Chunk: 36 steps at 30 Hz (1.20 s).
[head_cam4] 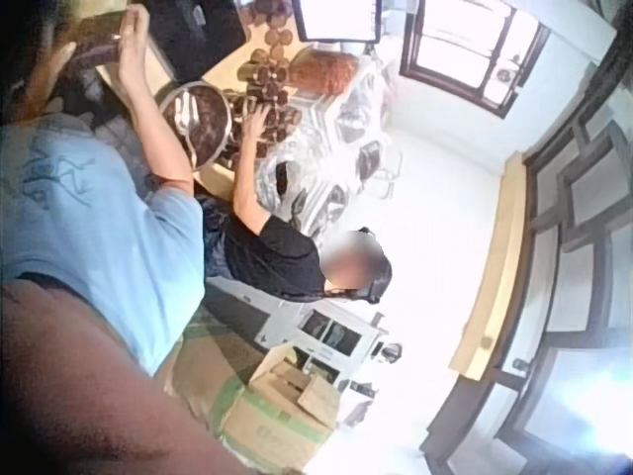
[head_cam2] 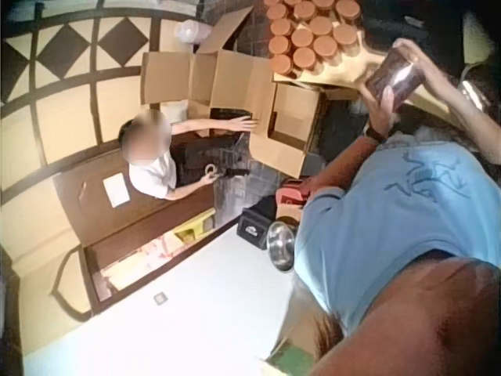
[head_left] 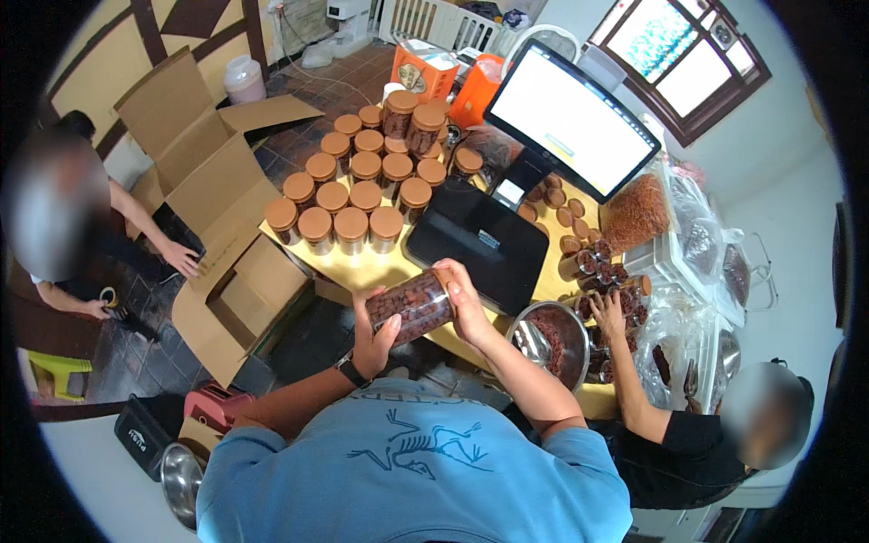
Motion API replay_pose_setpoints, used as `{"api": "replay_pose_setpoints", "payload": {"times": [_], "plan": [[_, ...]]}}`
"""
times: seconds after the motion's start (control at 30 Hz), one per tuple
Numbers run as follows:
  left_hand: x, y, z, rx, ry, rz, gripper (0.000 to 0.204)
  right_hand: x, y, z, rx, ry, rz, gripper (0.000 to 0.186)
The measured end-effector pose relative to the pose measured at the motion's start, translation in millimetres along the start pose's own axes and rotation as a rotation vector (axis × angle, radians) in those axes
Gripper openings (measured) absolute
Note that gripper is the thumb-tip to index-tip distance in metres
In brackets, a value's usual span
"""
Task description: The person scoops a brown granular substance from a large metal bowl into small clear jars using a metal scoop. They place each filled jar on a digital scale, adjust the contents, and then seal the jar with a brown lid. The sealed jars are then placed into a cardboard box.
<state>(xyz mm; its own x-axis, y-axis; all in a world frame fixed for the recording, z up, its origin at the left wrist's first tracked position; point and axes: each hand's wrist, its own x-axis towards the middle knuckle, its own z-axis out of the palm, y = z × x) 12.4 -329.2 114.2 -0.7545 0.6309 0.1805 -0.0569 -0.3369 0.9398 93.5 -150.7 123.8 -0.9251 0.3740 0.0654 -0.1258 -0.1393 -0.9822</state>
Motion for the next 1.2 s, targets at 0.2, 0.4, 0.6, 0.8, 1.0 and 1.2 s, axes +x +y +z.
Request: {"api": "replay_pose_setpoints", "payload": {"times": [0.2, 0.4, 0.6, 0.8, 1.0, 1.2], "plan": [[-21.3, -88.2, -82.4, 0.121, -0.022, -0.007, 0.055, 28.1, 43.2, 35.0, -0.006, -0.114, 0.413, 0.048], [-2.1, -161.7, -158.3, 0.539, 0.0, -0.183, 0.059, 95.1, 74.2, 50.3, -0.944, -0.132, 0.069, 0.073], [26.9, -154.7, -170.3, 0.06, 0.045, -0.902, 0.061, 126.9, 152.8, 77.2, -1.175, 0.197, 0.138, 0.086], [83.5, -210.6, -158.1, -0.84, 0.011, -1.06, 0.059, 64.0, 179.8, 64.7, -0.985, 0.497, -0.083, 0.059], [113.0, -223.2, -126.6, -0.792, 0.277, -1.172, 0.062, -54.6, 117.5, -5.0, -0.977, 0.547, 0.461, 0.029], [66.4, -227.9, -128.4, -0.189, 0.018, -1.201, 0.044, -138.2, 41.2, -143.6, -0.896, 0.985, 0.049, 0.053]]}}
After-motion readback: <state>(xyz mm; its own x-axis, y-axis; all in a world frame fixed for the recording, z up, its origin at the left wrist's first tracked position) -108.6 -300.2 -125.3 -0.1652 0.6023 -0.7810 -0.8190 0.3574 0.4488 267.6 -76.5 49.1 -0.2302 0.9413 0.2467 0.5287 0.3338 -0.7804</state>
